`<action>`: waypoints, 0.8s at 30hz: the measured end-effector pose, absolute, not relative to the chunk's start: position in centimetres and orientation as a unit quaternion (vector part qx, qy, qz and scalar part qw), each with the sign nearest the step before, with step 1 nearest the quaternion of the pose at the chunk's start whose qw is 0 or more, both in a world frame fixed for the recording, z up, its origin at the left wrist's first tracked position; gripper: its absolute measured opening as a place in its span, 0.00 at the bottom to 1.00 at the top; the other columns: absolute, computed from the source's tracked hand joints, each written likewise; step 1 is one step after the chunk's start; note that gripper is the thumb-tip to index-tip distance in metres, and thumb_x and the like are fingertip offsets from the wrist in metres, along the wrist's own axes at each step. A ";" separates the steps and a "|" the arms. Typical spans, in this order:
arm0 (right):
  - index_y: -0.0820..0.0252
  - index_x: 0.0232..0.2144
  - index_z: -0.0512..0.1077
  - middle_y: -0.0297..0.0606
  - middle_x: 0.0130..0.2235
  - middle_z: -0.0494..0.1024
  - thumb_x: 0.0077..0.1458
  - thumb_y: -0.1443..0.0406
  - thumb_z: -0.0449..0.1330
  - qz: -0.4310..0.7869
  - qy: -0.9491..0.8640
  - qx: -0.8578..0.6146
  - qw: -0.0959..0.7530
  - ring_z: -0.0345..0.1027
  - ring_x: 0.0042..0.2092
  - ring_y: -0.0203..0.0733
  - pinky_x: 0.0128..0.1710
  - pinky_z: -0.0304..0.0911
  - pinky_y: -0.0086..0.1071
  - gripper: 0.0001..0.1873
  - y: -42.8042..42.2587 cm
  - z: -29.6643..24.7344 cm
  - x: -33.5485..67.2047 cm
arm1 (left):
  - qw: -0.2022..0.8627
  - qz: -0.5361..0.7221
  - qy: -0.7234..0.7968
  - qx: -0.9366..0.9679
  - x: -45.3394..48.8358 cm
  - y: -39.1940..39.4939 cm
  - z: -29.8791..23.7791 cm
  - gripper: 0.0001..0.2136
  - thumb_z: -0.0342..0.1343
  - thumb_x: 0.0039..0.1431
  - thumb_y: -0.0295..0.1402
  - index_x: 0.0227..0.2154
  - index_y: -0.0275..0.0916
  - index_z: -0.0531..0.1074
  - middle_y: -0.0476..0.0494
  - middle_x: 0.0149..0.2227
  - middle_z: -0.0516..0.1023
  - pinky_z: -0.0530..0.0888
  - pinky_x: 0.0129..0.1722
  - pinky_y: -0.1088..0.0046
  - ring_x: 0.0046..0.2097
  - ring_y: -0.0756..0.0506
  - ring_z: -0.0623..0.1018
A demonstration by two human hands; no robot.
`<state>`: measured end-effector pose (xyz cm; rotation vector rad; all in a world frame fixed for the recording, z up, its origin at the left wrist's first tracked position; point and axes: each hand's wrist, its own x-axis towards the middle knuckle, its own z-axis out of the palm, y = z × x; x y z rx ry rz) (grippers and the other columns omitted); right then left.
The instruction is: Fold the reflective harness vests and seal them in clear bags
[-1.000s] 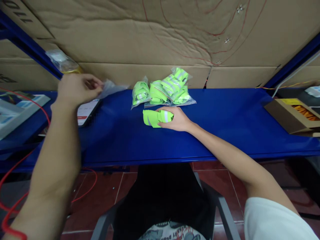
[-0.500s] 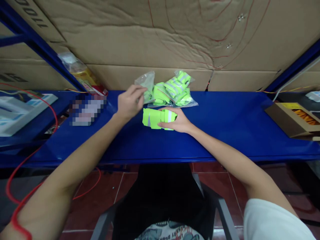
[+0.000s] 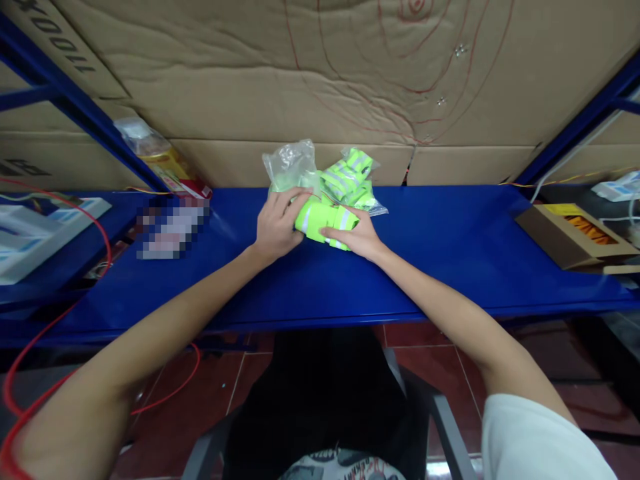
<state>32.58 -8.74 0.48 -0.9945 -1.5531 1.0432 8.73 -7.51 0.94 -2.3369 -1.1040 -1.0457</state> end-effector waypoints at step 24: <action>0.55 0.64 0.73 0.50 0.59 0.83 0.48 0.42 0.76 0.453 -0.552 -0.381 0.588 0.80 0.59 0.59 0.63 0.77 0.53 0.46 -9.2 1.3 31.4 | 0.128 -0.447 -0.320 -0.825 10.6 -8.7 0.5 0.19 0.54 0.71 0.30 0.63 0.44 0.71 0.37 0.49 0.80 0.83 0.50 0.56 0.50 0.39 0.82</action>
